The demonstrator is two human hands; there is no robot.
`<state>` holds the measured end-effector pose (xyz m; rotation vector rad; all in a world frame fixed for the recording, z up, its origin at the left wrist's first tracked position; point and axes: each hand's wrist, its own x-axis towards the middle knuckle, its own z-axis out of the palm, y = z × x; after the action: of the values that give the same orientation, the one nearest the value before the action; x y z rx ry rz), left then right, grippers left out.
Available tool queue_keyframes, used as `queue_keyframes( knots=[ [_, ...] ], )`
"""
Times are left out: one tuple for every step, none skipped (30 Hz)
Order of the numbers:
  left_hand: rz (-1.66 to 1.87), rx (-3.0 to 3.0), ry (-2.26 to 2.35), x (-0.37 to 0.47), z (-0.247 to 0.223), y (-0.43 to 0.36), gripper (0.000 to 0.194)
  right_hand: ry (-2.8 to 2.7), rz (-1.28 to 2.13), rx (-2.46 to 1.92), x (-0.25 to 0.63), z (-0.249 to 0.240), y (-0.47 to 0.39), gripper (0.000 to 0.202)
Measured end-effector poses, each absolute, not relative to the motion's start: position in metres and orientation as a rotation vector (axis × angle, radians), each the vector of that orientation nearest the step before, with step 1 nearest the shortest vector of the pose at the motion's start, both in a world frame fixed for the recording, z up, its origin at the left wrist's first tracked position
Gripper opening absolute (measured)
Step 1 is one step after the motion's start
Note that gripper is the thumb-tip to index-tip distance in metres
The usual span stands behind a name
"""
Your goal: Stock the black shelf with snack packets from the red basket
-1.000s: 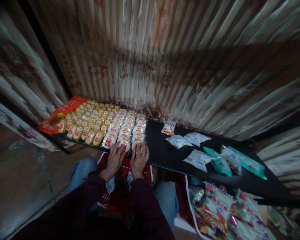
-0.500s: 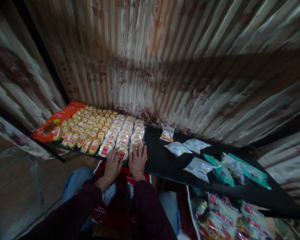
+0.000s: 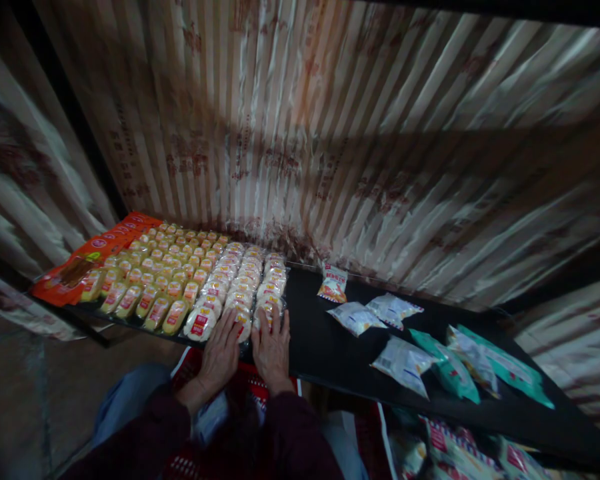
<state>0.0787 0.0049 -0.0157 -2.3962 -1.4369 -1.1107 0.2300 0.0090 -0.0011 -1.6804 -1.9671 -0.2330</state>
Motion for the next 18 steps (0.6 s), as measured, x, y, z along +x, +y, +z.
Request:
queue_keyframes(
  knots=[
    [-1.119, -2.391, -1.43, 0.079, -0.017, 0.006, 0.048, -1.987, -0.23, -1.66, 0.231, -0.001, 0.01, 0.044],
    [-1.126, -2.384, -1.421, 0.079, -0.018, 0.006, 0.048, -1.995, -0.232, -1.657, 0.231, -0.002, 0.01, 0.044],
    [-1.136, -2.373, -1.412, 0.079, -0.019, 0.007, 0.049, -1.991, -0.238, -1.669, 0.231, -0.002, 0.01, 0.044],
    [-1.15, -2.358, -1.399, 0.079, -0.02, 0.007, 0.049, -1.981, -0.245, -1.684, 0.231, -0.002, 0.011, 0.044],
    [-1.165, -2.341, -1.391, 0.08, -0.021, 0.008, 0.05, -1.977, -0.251, -1.701, 0.231, -0.002, 0.011, 0.044],
    [-1.183, -2.323, -1.39, 0.081, -0.022, 0.009, 0.051, -1.98, -0.254, -1.715, 0.231, -0.002, 0.011, 0.044],
    [-1.202, -2.307, -1.395, 0.082, -0.024, 0.01, 0.051, -1.992, -0.254, -1.723, 0.231, -0.002, 0.011, 0.044],
    [-1.22, -2.295, -1.407, 0.083, -0.024, 0.011, 0.052, -2.008, -0.251, -1.725, 0.231, -0.002, 0.011, 0.045],
    [-1.238, -2.286, -1.421, 0.084, -0.025, 0.012, 0.052, -2.025, -0.247, -1.721, 0.231, -0.002, 0.011, 0.045],
    [-1.254, -2.281, -1.432, 0.085, -0.025, 0.014, 0.051, -2.035, -0.243, -1.716, 0.232, -0.002, 0.011, 0.045],
    [-1.267, -2.279, -1.437, 0.086, -0.025, 0.014, 0.051, -2.039, -0.238, -1.713, 0.232, -0.002, 0.011, 0.046],
    [-1.277, -2.279, -1.439, 0.086, -0.025, 0.015, 0.051, -2.036, -0.233, -1.711, 0.232, -0.003, 0.011, 0.046],
    [-1.283, -2.279, -1.443, 0.087, -0.025, 0.016, 0.051, -2.03, -0.225, -1.708, 0.233, -0.003, 0.011, 0.046],
    [-1.287, -2.278, -1.45, 0.087, -0.024, 0.016, 0.051, -2.016, -0.218, -1.706, 0.234, -0.004, 0.012, 0.046],
    [-1.293, -2.277, -1.455, 0.088, -0.023, 0.015, 0.052, -1.995, -0.211, -1.706, 0.235, -0.005, 0.012, 0.046],
    [-1.3, -2.275, -1.453, 0.088, -0.022, 0.015, 0.053, -1.975, -0.204, -1.705, 0.236, -0.006, 0.013, 0.047],
    [-1.308, -2.275, -1.445, 0.088, -0.022, 0.015, 0.054, -1.958, -0.198, -1.702, 0.237, -0.007, 0.014, 0.049],
    [-1.315, -2.276, -1.426, 0.088, -0.021, 0.014, 0.055, -1.948, -0.194, -1.698, 0.238, -0.007, 0.016, 0.05]
  ],
)
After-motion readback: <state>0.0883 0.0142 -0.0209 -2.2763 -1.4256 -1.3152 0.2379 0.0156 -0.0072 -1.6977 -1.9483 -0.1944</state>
